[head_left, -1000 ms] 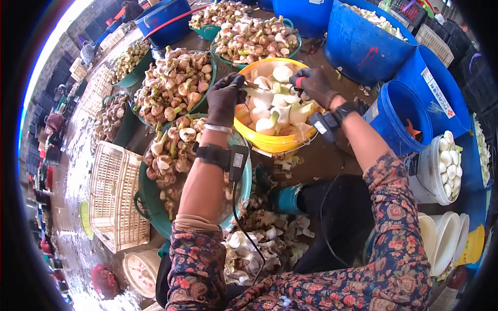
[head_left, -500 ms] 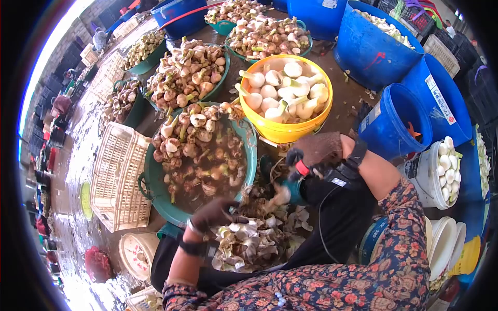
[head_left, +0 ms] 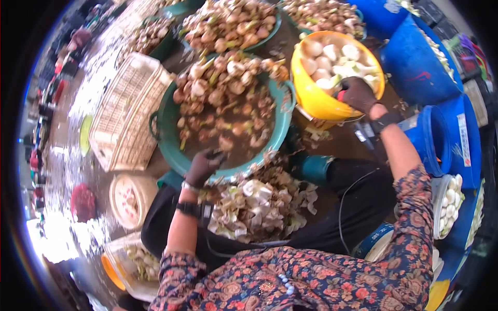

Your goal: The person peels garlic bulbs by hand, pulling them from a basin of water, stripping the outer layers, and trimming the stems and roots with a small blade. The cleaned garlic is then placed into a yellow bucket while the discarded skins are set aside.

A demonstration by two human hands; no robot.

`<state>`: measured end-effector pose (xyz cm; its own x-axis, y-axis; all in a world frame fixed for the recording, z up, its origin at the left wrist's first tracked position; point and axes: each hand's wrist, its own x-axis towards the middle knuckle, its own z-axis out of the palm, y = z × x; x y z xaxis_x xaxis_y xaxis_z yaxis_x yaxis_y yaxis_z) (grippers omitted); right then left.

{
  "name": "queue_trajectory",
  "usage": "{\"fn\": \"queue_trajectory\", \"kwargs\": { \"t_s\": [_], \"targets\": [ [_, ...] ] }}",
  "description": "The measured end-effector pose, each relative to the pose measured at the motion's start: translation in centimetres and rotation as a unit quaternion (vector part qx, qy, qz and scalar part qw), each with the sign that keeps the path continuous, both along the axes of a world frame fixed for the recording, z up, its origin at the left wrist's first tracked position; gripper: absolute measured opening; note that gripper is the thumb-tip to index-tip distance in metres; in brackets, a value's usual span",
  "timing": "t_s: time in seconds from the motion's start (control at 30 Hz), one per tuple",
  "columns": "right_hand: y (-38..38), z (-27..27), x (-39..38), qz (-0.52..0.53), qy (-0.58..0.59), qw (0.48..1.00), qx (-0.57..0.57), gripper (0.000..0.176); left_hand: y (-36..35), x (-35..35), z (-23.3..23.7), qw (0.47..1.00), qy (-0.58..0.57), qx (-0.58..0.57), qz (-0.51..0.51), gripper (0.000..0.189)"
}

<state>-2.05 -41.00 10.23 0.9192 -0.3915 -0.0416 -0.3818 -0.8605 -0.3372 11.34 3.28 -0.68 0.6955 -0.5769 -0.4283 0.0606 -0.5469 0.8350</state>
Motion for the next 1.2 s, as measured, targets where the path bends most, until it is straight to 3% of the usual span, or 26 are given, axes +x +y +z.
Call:
{"fn": "queue_trajectory", "kwargs": {
  "t_s": [0.07, 0.13, 0.2, 0.23, 0.27, 0.3, 0.33, 0.4, 0.43, 0.47, 0.5, 0.53, 0.57, 0.6, 0.67, 0.7, 0.73, 0.77, 0.8, 0.87, 0.9, 0.93, 1.0, 1.07, 1.13, 1.2],
  "targets": [
    [2.0, 2.3, -0.4, -0.056, -0.038, 0.995, 0.072, 0.029, -0.1, 2.2, -4.0, 0.997, -0.013, -0.038, 0.064, 0.046],
    [6.2, 6.8, -1.5, 0.021, -0.013, 0.964, 0.266, 0.021, -0.2, 4.3, -7.2, 0.994, -0.097, 0.017, 0.056, 0.050],
    [11.1, 8.6, -2.9, 0.160, 0.120, 0.898, 0.392, 0.022, -1.4, 5.5, -8.3, 0.981, -0.177, 0.068, 0.046, 0.055],
    [13.3, 8.6, -3.5, 0.221, 0.215, 0.855, 0.417, 0.028, -2.3, 5.4, -8.2, 0.967, -0.210, 0.142, -0.027, 0.063],
    [15.2, 7.3, -4.9, 0.293, 0.223, 0.905, 0.211, 0.034, -3.3, 5.3, -8.3, 0.941, -0.242, 0.214, -0.102, 0.071],
    [16.8, 5.3, -6.0, 0.351, 0.221, 0.910, -0.005, 0.040, -4.2, 5.3, -8.8, 0.904, -0.252, 0.297, -0.175, 0.082],
    [17.7, 3.6, -6.1, 0.348, 0.225, 0.910, -0.004, 0.040, -4.2, 5.3, -10.4, 0.905, -0.250, 0.296, -0.178, 0.082],
    [19.1, 0.5, -6.2, 0.202, 0.114, 0.971, 0.053, 0.055, -4.9, 5.2, -14.4, 0.887, -0.326, 0.253, -0.207, 0.083],
    [19.8, -0.9, -6.0, 0.158, 0.097, 0.973, 0.136, 0.056, -5.8, 4.9, -13.2, 0.941, -0.186, 0.253, -0.129, 0.077],
    [20.5, -2.3, -5.8, 0.111, 0.076, 0.967, 0.218, 0.057, -6.0, 4.9, -13.4, 0.944, -0.123, 0.276, -0.133, 0.072],
    [20.9, -3.8, -5.3, 0.056, 0.087, 0.943, 0.315, 0.059, -6.0, 3.6, -12.8, 0.946, -0.143, 0.266, -0.120, 0.057],
    [21.3, -5.2, -5.0, 0.001, 0.094, 0.906, 0.412, 0.060, -5.6, 2.9, -13.6, 0.946, -0.147, 0.256, -0.131, 0.057],
    [21.4, -6.4, -4.9, -0.008, 0.090, 0.909, 0.407, 0.060, -5.0, 2.7, -14.8, 0.991, 0.093, 0.091, -0.009, 0.050],
    [21.5, -7.4, -4.6, -0.039, 0.046, 0.897, 0.437, 0.059, -4.8, 2.7, -15.2, 0.935, 0.325, -0.079, 0.115, 0.045],
    [22.0, -8.8, -3.8, -0.060, 0.005, 0.878, 0.474, 0.057, -4.5, 1.4, -13.7, 0.865, 0.426, -0.248, 0.099, 0.039],
    [22.1, -9.2, -2.7, -0.170, 0.063, 0.763, 0.620, 0.053, -4.5, 0.4, -10.1, 0.848, 0.451, -0.277, 0.043, 0.045],
    [22.9, -10.1, -2.0, -0.271, 0.124, 0.611, 0.733, 0.048, -4.5, -1.1, -9.1, 0.878, 0.398, -0.263, 0.045, 0.046],
    [24.4, -14.2, -1.7, -0.046, -0.159, 0.680, 0.714, 0.043, -5.4, -3.1, -6.0, 0.892, 0.360, -0.271, 0.039, 0.045],
    [25.1, -15.2, -1.5, -0.139, -0.129, 0.546, 0.816, 0.040, -6.0, -4.3, -2.6, 0.904, 0.324, -0.277, 0.031, 0.044],
    [25.0, -13.9, -1.9, -0.201, -0.147, 0.595, 0.764, 0.039, -5.2, -4.6, 0.4, 0.932, 0.270, -0.235, -0.059, 0.043],
    [24.7, -10.0, -2.7, -0.205, -0.090, 0.690, 0.688, 0.040, -4.8, -4.7, 1.0, 0.952, 0.221, -0.200, -0.072, 0.042],
    [24.8, -9.6, -3.1, -0.204, -0.091, 0.688, 0.691, 0.040, -4.7, -5.2, 1.9, 0.953, 0.218, -0.197, -0.071, 0.042],
    [25.1, -9.1, -3.8, -0.139, -0.136, 0.770, 0.608, 0.041, -4.8, -6.6, 3.5, 0.962, 0.200, -0.177, -0.046, 0.042],
    [25.5, -10.4, -4.2, -0.138, -0.140, 0.745, 0.637, 0.040, -4.8, -8.1, 4.8, 0.990, 0.026, -0.124, -0.054, 0.046],
    [25.8, -10.4, -4.8, -0.143, -0.175, 0.723, 0.653, 0.038, -4.1, -8.7, 4.5, 0.982, -0.013, -0.172, -0.072, 0.047],
    [26.1, -9.4, -5.6, -0.126, -0.195, 0.755, 0.614, 0.035, -3.5, -9.6, 4.2, 0.981, -0.034, -0.172, -0.077, 0.046]
  ]
}}
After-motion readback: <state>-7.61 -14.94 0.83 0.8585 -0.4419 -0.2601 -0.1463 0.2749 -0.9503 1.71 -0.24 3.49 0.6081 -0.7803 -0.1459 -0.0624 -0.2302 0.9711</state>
